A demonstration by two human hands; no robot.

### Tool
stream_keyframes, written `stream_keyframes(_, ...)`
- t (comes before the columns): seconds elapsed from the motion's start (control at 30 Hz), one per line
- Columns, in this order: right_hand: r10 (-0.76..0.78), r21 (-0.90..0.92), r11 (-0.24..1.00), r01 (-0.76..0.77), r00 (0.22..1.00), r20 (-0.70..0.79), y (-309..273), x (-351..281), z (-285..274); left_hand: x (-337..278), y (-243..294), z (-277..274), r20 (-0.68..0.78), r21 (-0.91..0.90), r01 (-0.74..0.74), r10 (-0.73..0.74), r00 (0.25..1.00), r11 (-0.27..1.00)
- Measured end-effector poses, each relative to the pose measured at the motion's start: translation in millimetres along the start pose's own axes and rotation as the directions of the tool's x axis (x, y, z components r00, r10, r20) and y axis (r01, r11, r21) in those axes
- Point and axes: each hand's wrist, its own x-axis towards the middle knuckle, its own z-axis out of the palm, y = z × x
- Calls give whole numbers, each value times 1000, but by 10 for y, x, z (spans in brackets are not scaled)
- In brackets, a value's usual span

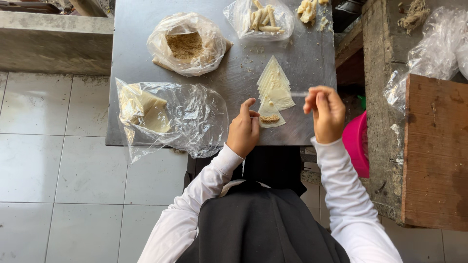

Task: The person prepares dumplings by hand, taking triangular dough sheets from a stack and filling them with a mixture using a small stick before folding them into shapes.

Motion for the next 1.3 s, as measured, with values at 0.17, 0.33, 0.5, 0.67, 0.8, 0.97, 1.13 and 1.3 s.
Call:
stream_keyframes(0.17,-169,-117,973,198,962,216,-5,768,814,-25,-33,-7,-19,-24,-5,5,1000,1000)
stream_keyframes(0.33,-396,-414,602,683,706,587,437,1543,1819,-28,-103,-1,-17,-62,-13,12,1000,998)
stream_keyframes(0.5,-165,-472,455,755,593,788,334,1533,1996,-25,-133,7,24,-72,14,-12,1000,997)
stream_keyframes(0.67,-176,-446,693,566,733,657,-248,1145,1280,-11,-128,20,59,-72,19,-14,998,997)
stream_keyframes(0.8,-140,-645,675,358,921,364,-320,467,624,43,-92,45,52,-52,27,-24,998,998)
stream_keyframes(0.97,-37,-834,535,131,991,132,103,-304,263,86,-89,116,22,10,19,-20,1000,1000)
stream_keyframes(1.13,-59,-913,403,62,997,42,298,-549,331,78,-45,176,14,92,5,-6,1000,996)
stream_keyframes(1.3,-62,-925,379,14,998,-10,379,-553,443,106,-18,209,2,149,-12,12,1000,989)
